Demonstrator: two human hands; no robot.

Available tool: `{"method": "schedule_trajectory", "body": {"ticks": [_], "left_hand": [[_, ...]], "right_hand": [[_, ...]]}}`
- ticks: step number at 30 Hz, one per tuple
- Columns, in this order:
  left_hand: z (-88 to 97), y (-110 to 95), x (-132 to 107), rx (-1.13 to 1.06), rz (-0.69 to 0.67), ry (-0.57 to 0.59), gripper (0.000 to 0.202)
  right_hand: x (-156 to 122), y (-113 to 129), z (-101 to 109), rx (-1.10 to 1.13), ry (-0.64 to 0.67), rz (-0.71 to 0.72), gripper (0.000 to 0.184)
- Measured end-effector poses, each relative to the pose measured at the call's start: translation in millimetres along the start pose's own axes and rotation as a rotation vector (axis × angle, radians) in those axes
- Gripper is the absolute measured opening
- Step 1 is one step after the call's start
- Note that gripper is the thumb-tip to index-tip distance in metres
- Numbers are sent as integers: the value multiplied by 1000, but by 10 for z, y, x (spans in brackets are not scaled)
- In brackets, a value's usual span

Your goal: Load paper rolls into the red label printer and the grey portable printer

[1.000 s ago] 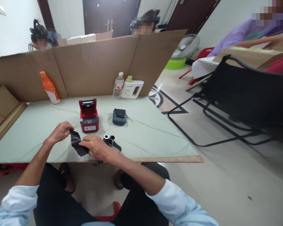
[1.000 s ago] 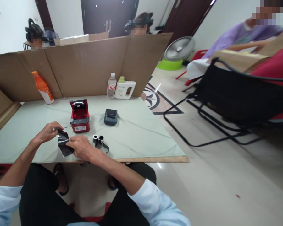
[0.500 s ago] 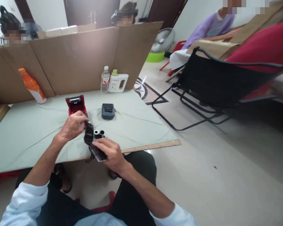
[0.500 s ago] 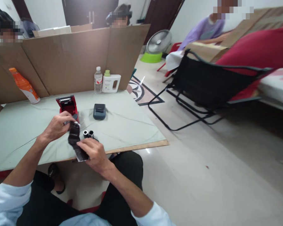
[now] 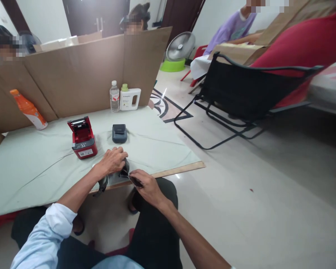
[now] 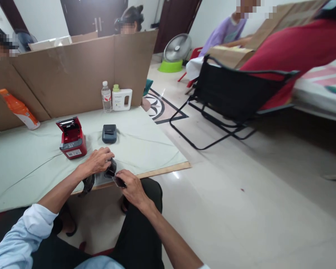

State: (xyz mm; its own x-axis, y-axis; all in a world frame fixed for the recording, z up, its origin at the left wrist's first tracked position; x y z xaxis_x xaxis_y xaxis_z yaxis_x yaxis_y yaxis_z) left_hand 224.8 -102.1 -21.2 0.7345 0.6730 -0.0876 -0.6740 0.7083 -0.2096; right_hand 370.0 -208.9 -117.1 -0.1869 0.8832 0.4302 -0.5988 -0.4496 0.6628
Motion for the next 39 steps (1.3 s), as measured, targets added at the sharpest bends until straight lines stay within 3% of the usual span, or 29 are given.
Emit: {"method": "schedule_trajectory", "body": {"ticks": [2,6,8,10,13,15,21,25,29,32,35,39], "left_hand": [[0,54,-69,-78,-13,-28,39],[92,256,-335,-318,-50,-155,54],[139,411,-585,-404,8,-255,59],[136,572,-875,-455,152,-325,66],[15,725,-1213,-537,389,-315,77],[-108,743,-1277,-579,459,-298,76],[-391,698,-961,-637,408,-369,52],[-340,757,-938,-628,382,-426,39],[-179,872,-1151,-609,401,-452,38],[-126,957,-1317,-627,413,-401,41],[-155,1038,-1430,-676,408,-345,48],[-195,1137,-1505,-757,381,-356,48]], "right_hand": [[7,-32,110,53,94,-37,38],[117,-125,553,179,324,-181,54],[265,-135,733,284,369,-216,58],[461,-123,772,381,348,-228,64],[724,-118,540,349,311,-286,72],[833,-112,292,279,312,-296,74],[951,-21,-215,268,188,-261,48],[998,165,-426,384,208,-294,37],[1075,353,-624,472,245,-294,35],[1124,389,-750,419,241,-285,34],[1127,358,-814,346,232,-277,38],[1094,322,-768,346,228,-277,45]]}}
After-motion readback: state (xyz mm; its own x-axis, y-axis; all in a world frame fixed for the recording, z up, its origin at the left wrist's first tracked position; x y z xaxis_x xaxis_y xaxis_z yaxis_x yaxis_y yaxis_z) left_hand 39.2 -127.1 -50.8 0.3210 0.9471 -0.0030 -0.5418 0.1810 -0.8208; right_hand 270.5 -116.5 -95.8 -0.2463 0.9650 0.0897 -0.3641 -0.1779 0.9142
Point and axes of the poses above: each hand's wrist, its own x-axis towards the middle knuckle, its own z-axis out of the back of the hand, y = z × x, the point moved 3 cm from there along x, towards the middle knuckle, and after that the axes turned 7 degrees about -x, right-handed, at the moved point
